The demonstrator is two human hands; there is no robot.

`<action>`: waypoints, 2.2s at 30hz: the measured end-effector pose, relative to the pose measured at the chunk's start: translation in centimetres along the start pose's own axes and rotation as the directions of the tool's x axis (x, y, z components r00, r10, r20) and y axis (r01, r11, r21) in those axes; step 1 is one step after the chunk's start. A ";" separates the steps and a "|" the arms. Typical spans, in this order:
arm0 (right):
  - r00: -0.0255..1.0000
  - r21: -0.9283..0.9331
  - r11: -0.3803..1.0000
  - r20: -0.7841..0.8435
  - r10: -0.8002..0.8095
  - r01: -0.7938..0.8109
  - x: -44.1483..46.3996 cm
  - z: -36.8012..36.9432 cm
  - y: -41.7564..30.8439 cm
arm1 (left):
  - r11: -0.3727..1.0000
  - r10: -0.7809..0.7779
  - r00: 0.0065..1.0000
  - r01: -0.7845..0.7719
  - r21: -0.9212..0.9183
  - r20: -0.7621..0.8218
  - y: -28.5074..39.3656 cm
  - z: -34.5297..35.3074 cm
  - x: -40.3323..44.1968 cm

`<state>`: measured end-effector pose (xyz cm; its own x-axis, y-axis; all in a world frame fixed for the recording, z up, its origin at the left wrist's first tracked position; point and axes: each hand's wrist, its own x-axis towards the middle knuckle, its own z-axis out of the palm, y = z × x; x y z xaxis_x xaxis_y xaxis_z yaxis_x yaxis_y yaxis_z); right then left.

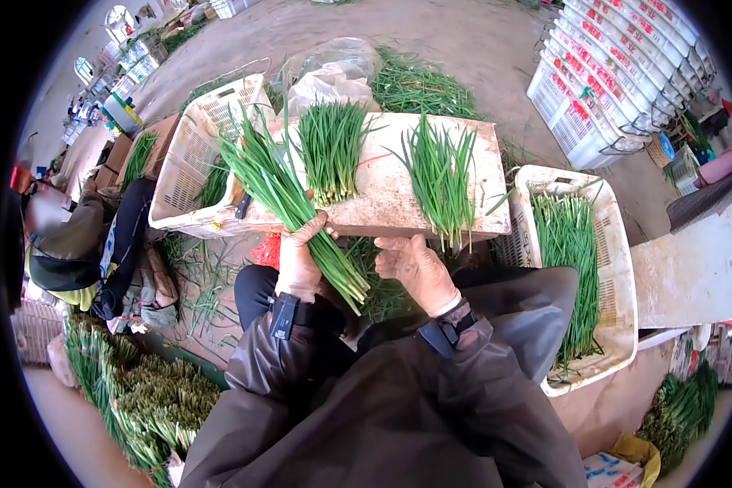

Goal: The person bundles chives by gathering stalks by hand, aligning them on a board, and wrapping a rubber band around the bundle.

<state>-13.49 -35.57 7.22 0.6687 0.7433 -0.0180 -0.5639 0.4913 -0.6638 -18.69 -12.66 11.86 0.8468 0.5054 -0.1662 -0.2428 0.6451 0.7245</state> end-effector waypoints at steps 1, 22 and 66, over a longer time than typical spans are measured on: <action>0.999 -0.004 0.999 -0.025 0.032 -0.032 0.1 -0.9 0.4 | 1.000 0.011 1.000 -0.011 0.005 0.005 0.1 0.0 0.0; 0.986 -0.530 0.840 -0.161 0.037 -0.118 6.4 2.3 4.6 | 0.907 -0.122 0.992 0.099 0.409 0.031 -3.7 1.4 5.6; 0.867 -0.536 0.833 -0.472 -0.159 -0.138 29.0 -2.4 2.5 | 0.472 0.361 0.924 -0.064 0.879 -0.127 -5.5 -9.2 24.4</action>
<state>5.60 -13.88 3.23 0.8984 0.3520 -0.2626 -0.3027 0.0630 -0.9510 -1.08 1.38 -2.28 0.6347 0.7724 0.0229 0.2478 -0.2316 0.9407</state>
